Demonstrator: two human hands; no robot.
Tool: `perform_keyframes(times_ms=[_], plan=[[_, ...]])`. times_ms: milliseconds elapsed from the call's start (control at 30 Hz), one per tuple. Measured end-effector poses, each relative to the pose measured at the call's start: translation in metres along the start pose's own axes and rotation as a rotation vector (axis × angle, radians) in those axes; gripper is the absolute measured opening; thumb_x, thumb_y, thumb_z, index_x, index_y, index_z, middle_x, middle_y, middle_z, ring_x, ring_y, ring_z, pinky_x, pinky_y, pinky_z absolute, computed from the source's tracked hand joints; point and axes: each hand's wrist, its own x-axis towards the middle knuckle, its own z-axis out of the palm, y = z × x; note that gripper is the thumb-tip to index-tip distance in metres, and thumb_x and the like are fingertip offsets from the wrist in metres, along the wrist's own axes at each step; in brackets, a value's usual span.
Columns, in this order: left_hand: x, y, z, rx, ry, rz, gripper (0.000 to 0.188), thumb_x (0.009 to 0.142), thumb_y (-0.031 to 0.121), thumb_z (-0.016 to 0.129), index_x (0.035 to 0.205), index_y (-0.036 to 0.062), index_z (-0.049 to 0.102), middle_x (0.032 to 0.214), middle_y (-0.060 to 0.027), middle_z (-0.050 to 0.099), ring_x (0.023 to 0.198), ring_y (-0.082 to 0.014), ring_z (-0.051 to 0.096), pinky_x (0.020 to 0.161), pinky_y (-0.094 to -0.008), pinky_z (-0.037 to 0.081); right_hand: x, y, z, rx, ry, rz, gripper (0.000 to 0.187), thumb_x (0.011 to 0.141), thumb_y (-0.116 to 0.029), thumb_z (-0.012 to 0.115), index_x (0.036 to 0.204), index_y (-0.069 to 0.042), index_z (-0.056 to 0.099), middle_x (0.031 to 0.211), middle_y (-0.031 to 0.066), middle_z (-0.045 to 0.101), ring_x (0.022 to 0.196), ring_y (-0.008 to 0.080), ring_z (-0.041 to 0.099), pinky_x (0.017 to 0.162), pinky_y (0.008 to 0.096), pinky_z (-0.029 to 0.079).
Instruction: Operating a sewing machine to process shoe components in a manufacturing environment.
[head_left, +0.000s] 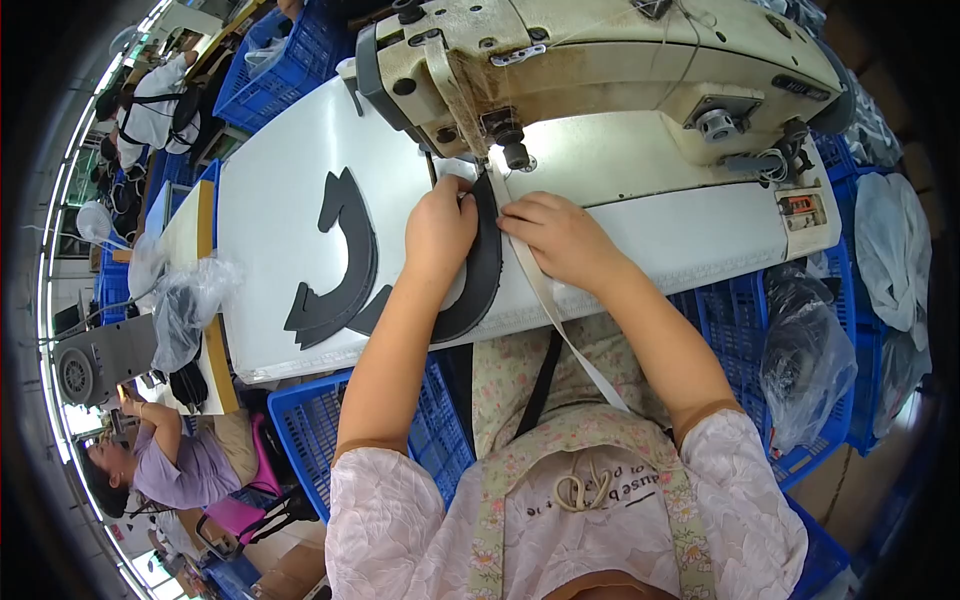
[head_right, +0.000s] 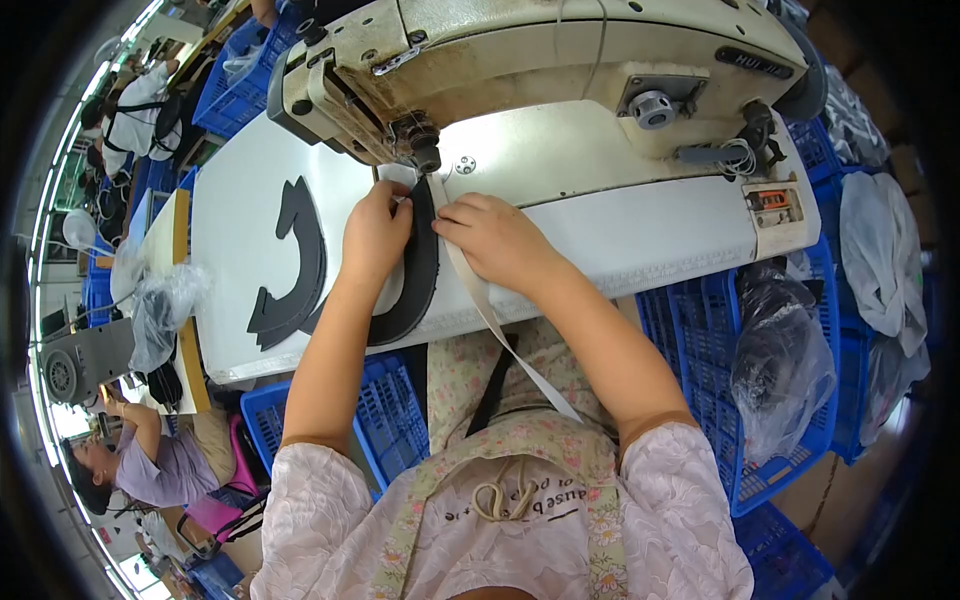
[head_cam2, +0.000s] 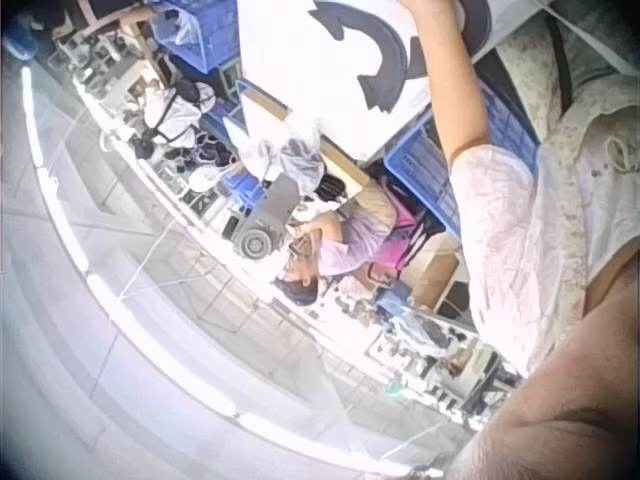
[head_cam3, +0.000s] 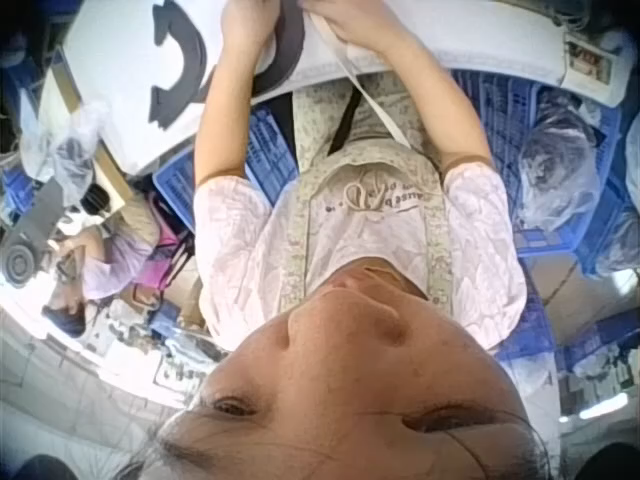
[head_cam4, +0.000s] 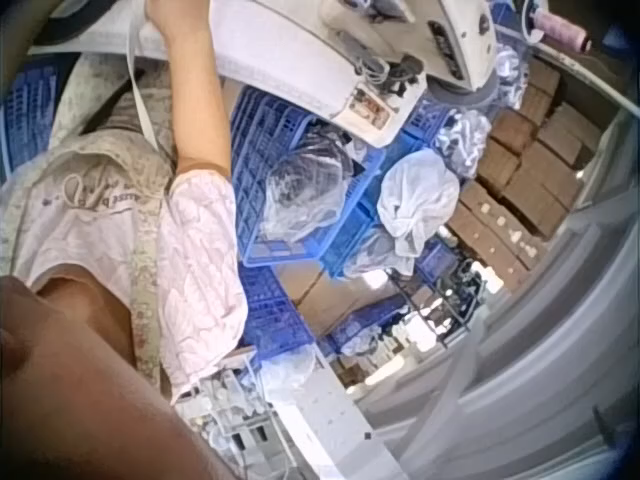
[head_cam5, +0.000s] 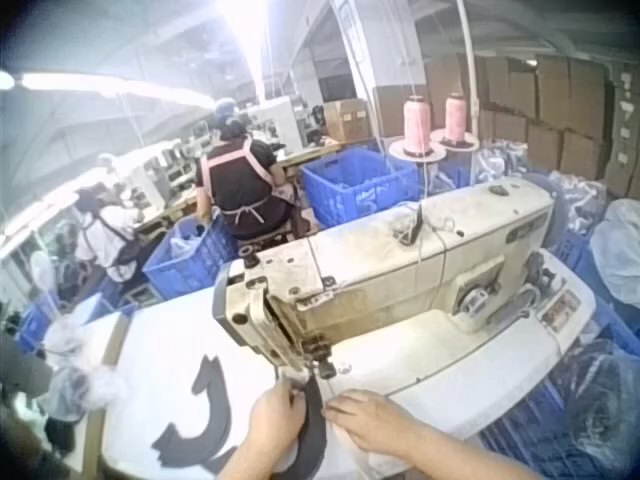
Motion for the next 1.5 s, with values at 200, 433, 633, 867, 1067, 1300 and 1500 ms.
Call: perform_keyframes(times_ms=[200,433,633,867,1067,1300,1500], plan=[[0.001,-0.007,0.004,-0.014,0.022,0.027,0.018,0.081,0.014,0.056,0.093,0.0013,0.06,0.077,-0.0204,0.063,0.074,-0.0368,0.062,0.068,-0.042,0.048,0.0,0.0,0.002,0.019,-0.001,0.009,0.023,0.071,-0.003,0.056,0.093,-0.003,0.064,0.1,0.0075,0.062,0.094,0.0252,0.057,0.081,0.0354,0.048],[0.004,-0.002,0.005,0.025,0.03,0.013,0.02,0.08,0.014,0.056,0.094,0.0009,0.061,0.078,-0.0213,0.063,0.078,-0.0367,0.062,0.071,-0.0416,0.047,-0.002,0.001,0.001,-0.022,-0.005,-0.006,0.023,0.072,-0.004,0.055,0.094,-0.003,0.064,0.101,0.0077,0.061,0.094,0.0252,0.057,0.082,0.0358,0.048],[0.011,-0.003,0.005,0.058,0.011,0.008,0.019,0.08,0.013,0.056,0.093,0.0001,0.062,0.082,-0.0213,0.064,0.08,-0.0364,0.062,0.073,-0.0411,0.048,-0.001,0.002,0.003,-0.043,-0.012,-0.009,0.024,0.073,-0.005,0.056,0.095,-0.003,0.063,0.102,0.0083,0.061,0.096,0.0257,0.056,0.083,0.0359,0.048],[0.024,-0.005,0.007,0.044,-0.018,-0.042,0.016,0.081,0.013,0.053,0.087,0.0012,0.061,0.08,-0.0209,0.064,0.078,-0.0377,0.062,0.072,-0.0444,0.049,-0.002,-0.001,0.001,-0.095,-0.041,-0.007,0.024,0.074,-0.006,0.056,0.097,-0.003,0.063,0.107,0.0098,0.06,0.1,0.0266,0.056,0.086,0.0368,0.047],[0.037,-0.013,0.01,0.104,0.041,0.039,0.02,0.08,0.015,0.052,0.088,0.0024,0.065,0.081,-0.0205,0.064,0.078,-0.0371,0.062,0.073,-0.0437,0.049,-0.003,-0.003,-0.004,-0.087,-0.111,0.01,0.027,0.075,-0.006,0.055,0.101,-0.004,0.062,0.111,0.0105,0.06,0.107,0.0267,0.054,0.091,0.0371,0.046],[0.052,-0.012,0.007,0.156,0.018,0.023,0.024,0.079,0.016,0.052,0.088,-0.0002,0.066,0.082,-0.0221,0.064,0.078,-0.0378,0.062,0.073,-0.044,0.05,-0.003,-0.003,0.0,-0.12,-0.115,0.031,0.029,0.079,-0.007,0.054,0.108,-0.005,0.061,0.12,0.0114,0.056,0.112,0.0279,0.051,0.095,0.0388,0.041],[0.045,-0.01,-0.007,-0.085,0.071,-0.089,0.023,0.079,0.021,0.057,0.086,0.0008,0.064,0.077,-0.0204,0.064,0.076,-0.0368,0.063,0.069,-0.043,0.05,0.0,0.0,0.0,-0.089,-0.119,0.039,0.029,0.079,-0.007,0.054,0.106,-0.004,0.061,0.119,0.0116,0.057,0.112,0.0281,0.051,0.095,0.0388,0.042]])
